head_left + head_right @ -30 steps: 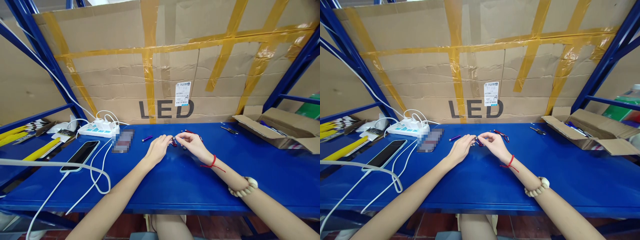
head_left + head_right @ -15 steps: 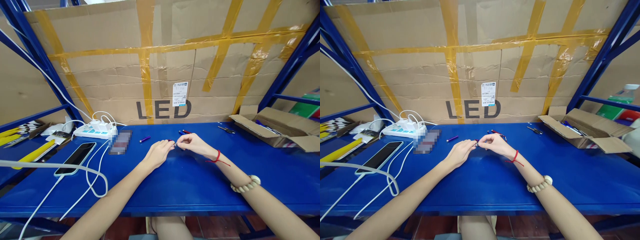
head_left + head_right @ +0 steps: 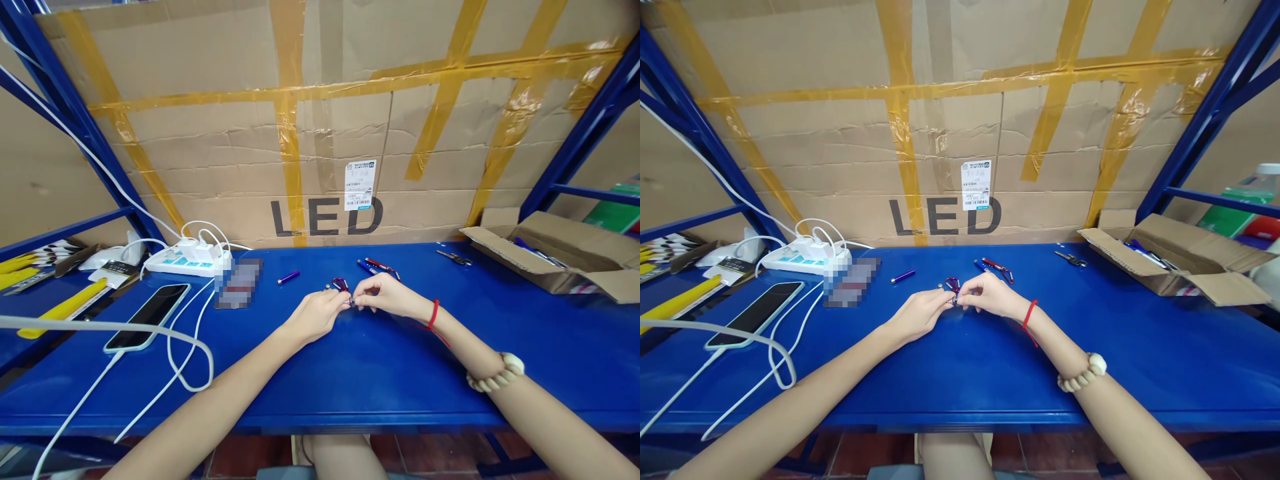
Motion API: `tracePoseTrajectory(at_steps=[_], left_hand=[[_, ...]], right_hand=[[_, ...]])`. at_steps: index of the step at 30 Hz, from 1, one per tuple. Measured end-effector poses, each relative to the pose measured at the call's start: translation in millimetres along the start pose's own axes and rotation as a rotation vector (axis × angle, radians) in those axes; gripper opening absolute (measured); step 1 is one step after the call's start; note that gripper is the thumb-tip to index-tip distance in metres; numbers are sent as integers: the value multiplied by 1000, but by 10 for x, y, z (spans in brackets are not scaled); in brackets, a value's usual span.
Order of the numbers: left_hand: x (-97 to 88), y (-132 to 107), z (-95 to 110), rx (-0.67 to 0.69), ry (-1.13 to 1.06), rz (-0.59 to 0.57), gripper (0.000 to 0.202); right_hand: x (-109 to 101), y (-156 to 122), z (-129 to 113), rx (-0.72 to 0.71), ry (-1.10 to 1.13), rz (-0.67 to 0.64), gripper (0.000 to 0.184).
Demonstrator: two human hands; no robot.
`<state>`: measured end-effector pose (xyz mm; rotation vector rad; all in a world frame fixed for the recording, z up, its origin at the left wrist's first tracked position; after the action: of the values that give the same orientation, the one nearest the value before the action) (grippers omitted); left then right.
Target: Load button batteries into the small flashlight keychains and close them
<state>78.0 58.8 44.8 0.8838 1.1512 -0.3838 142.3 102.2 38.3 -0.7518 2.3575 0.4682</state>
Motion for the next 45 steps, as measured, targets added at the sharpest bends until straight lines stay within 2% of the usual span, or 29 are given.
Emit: tracePoseTrajectory(at_steps=[3, 5, 9, 13, 21, 25, 30, 32, 38, 45], left_hand=[[8, -7, 10, 17, -14, -7, 31], [10, -14, 15, 30, -6, 1, 31], [-6, -23, 12, 39, 25, 30, 29], [-66, -24, -19, 9, 33, 89, 29], [-203, -24, 6, 52, 159, 231, 35], [-267, 5, -1, 24, 151, 227, 33], [-288, 49, -46, -48, 59, 192, 30], [-290, 55, -82, -79, 63, 195, 30], [-286, 53, -171, -126, 108, 206, 29], [-296, 51, -185, -137, 46, 216, 27]], right_hand=[[95, -29, -32, -16, -40, -101, 31], [109, -39, -74, -57, -91, -117, 32], [100, -35, -132, -110, -147, -86, 32], [100, -31, -164, -92, -106, -43, 36], [153, 6, -75, -14, 126, -19, 40], [107, 21, -97, -44, 168, 3, 40], [28, 9, -162, -53, 70, 33, 40], [-31, 6, -164, -46, 9, 87, 38], [-348, -70, -175, -75, -153, 421, 31], [-428, -153, -383, -255, -210, 537, 25]])
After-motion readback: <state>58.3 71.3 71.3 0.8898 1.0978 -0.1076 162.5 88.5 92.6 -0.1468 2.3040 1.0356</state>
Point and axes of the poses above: each hand's wrist, its own y-axis towards the middle knuckle, its own x-axis out of the palm, z = x × y, the point moved 10 cm from there along y, towards the middle knuckle, and after that the axes turned 6 degrees about -y, right-handed, at the moved point
